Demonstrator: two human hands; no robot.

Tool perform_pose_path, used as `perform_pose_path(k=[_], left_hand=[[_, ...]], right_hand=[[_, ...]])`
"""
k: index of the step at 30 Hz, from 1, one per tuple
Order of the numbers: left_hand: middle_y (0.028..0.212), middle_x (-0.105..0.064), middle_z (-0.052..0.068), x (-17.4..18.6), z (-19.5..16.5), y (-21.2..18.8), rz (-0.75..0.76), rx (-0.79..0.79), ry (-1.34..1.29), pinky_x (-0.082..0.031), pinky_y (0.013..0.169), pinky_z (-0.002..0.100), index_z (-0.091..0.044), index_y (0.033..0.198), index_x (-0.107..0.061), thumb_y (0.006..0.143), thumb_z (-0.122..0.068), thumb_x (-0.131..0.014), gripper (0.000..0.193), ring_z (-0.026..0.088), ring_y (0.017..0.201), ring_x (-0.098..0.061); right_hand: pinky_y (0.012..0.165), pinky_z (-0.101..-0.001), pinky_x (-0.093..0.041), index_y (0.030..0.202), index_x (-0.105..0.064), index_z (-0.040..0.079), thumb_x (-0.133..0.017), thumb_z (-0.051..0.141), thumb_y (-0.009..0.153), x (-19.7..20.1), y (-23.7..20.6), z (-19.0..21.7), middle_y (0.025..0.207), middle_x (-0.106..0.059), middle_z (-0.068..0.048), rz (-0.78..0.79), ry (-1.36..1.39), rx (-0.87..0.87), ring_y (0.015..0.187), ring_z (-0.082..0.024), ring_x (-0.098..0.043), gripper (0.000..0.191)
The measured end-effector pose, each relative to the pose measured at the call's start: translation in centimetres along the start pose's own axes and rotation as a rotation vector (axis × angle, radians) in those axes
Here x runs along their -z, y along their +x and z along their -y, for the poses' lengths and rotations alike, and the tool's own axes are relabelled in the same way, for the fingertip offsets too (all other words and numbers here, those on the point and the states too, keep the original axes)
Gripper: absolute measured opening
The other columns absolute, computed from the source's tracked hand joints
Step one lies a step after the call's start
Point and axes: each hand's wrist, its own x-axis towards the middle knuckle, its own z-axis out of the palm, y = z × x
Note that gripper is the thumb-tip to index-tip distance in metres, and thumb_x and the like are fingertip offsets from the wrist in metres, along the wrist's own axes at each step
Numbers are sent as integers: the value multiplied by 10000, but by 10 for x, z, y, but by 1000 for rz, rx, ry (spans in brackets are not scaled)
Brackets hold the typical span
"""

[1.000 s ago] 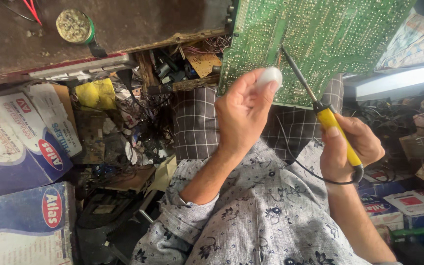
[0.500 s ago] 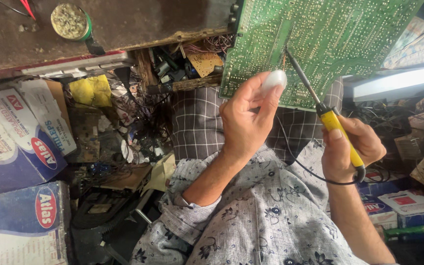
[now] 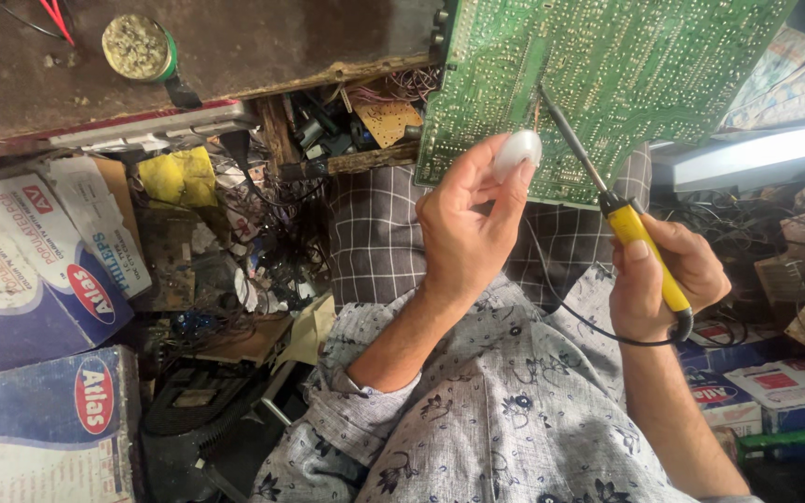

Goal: The person solders a green circuit board using a soldering iron and solder wire, then scrapes the board with a metal tool. The person holds the board with one hand while applying heat and solder with the other, then switches to scraping the surface.

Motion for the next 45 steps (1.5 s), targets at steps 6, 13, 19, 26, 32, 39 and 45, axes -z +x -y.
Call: perform_pose_path(k=[6, 13, 19, 26, 32, 39, 45], left_hand=[[1181, -752, 163, 1, -2, 0, -3, 8, -20, -682, 902, 291, 34, 1321, -622, 1037, -128, -685, 334, 194, 1063, -772], [1177, -758, 159, 0, -3, -1, -7, 20, -11, -673, 907, 294, 42, 1327, -623, 1034, -124, -685, 343, 190, 1060, -773], [1185, -756, 157, 0, -3, 0, 14, 20, 10, -678, 915, 296, 29, 1332, -621, 1046, -146, -675, 340, 196, 1086, -770], [1179, -761, 154, 2, -1, 1, 18, 16, 0, -680, 927, 302, 25, 1325, -627, 1051, -147, -676, 327, 202, 1091, -772], [1181, -756, 149, 2, -1, 1, 7, 25, -26, -674, 924, 302, 26, 1336, -618, 1042, -145, -689, 348, 196, 1089, -766], [1163, -767, 143, 2, -4, 1, 2, 33, 3, -671, 915, 295, 28, 1329, -628, 1040, -150, -691, 345, 190, 1068, -775], [1179, -763, 143, 2, -3, -1, 9, 21, -5, -669, 919, 296, 28, 1334, -628, 1047, -153, -685, 344, 191, 1077, -772]], right_hand=[[584, -243, -524, 1106, -655, -97, -697, 102, 1058, -2, -1, -3, 903, -696, -190, -4, 144, -84, 680, -163, -664, 209], [626, -243, -540, 1108, -639, -100, -699, 106, 1104, 2, -3, -5, 947, -710, -209, -7, 30, -33, 717, -167, -674, 215], [600, -241, -541, 1085, -634, -96, -708, 126, 1092, 3, -4, -9, 926, -712, -210, -47, 18, -25, 695, -166, -679, 234], [600, -237, -527, 1101, -650, -96, -723, 165, 1088, -1, -4, -9, 923, -705, -199, -40, 41, -32, 689, -162, -668, 271], [592, -236, -535, 1144, -650, -74, -733, 177, 1073, -4, -4, -6, 908, -700, -177, -18, 94, -46, 681, -154, -672, 274], [623, -227, -530, 1116, -641, -100, -729, 161, 1107, 0, -5, -4, 920, -707, -185, -13, -42, -35, 696, -139, -662, 276], [609, -224, -526, 1135, -645, -86, -733, 149, 1090, -1, -7, -9, 930, -710, -188, -52, -7, -33, 693, -136, -663, 255]])
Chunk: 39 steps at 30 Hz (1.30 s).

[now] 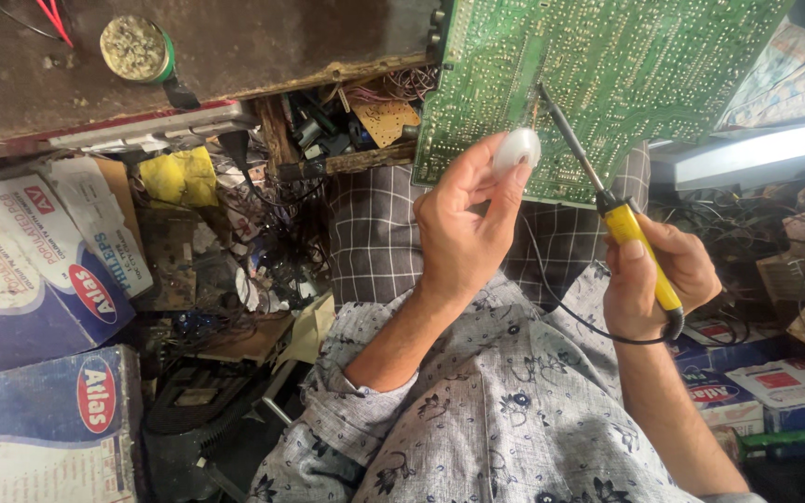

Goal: The person solders a green circuit board using a soldering iron and solder wire, then scrapes the board with a metal tool. The person holds the board with one hand while applying heat and solder with the other, then switches to scraping the surface.

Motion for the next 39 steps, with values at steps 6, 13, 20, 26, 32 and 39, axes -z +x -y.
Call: perform_pose_path(k=[6, 13, 20, 26, 32, 39], left_hand=[[1198, -750, 146, 0, 6, 1, 22, -4, 9, -654, 922, 304, 15, 1344, -617, 1062, -164, -668, 338, 197, 1111, -768], [1183, -765, 149, 0, 1, 0, 2, -3, 30, -677, 924, 300, 21, 1333, -630, 1044, -153, -687, 343, 198, 1088, -774], [1184, -761, 130, -4, 1, -1, -9, 8, -10, -657, 924, 292, 28, 1336, -628, 1033, -138, -699, 353, 165, 1079, -760], [1190, -759, 130, -4, 1, -1, -3, -2, -26, -659, 928, 293, 25, 1336, -633, 1041, -137, -691, 341, 166, 1085, -760], [1187, -760, 134, -3, 6, -2, -1, -3, -4, -670, 925, 300, 23, 1335, -633, 1038, -143, -692, 344, 181, 1087, -766], [1201, -755, 148, -3, 2, -1, 6, -14, 6, -669, 934, 307, 29, 1332, -630, 1040, -136, -685, 341, 194, 1104, -763]], right_hand=[[601, -238, -531, 1146, -658, -91, -729, 142, 1070, -6, -2, 1, 915, -713, -191, 22, 78, -18, 686, -154, -664, 255], [665, -220, -541, 1139, -675, -90, -733, 147, 1054, -6, 2, 8, 935, -725, -174, 65, -26, 7, 736, -141, -678, 259], [777, -208, -539, 1126, -699, -96, -746, 109, 1066, 4, 5, 9, 972, -748, -163, 80, -292, 174, 820, -141, -700, 219], [689, -199, -541, 1154, -681, -89, -727, 138, 1049, -1, 2, 9, 940, -740, -154, 40, -117, 29, 749, -116, -691, 255], [707, -194, -531, 1126, -690, -98, -742, 143, 1066, -2, 0, 10, 926, -731, -155, 80, -102, 23, 760, -121, -679, 253], [737, -204, -561, 1145, -685, -108, -734, 105, 1089, 5, 2, 9, 967, -749, -185, 53, -157, 48, 806, -143, -719, 226]])
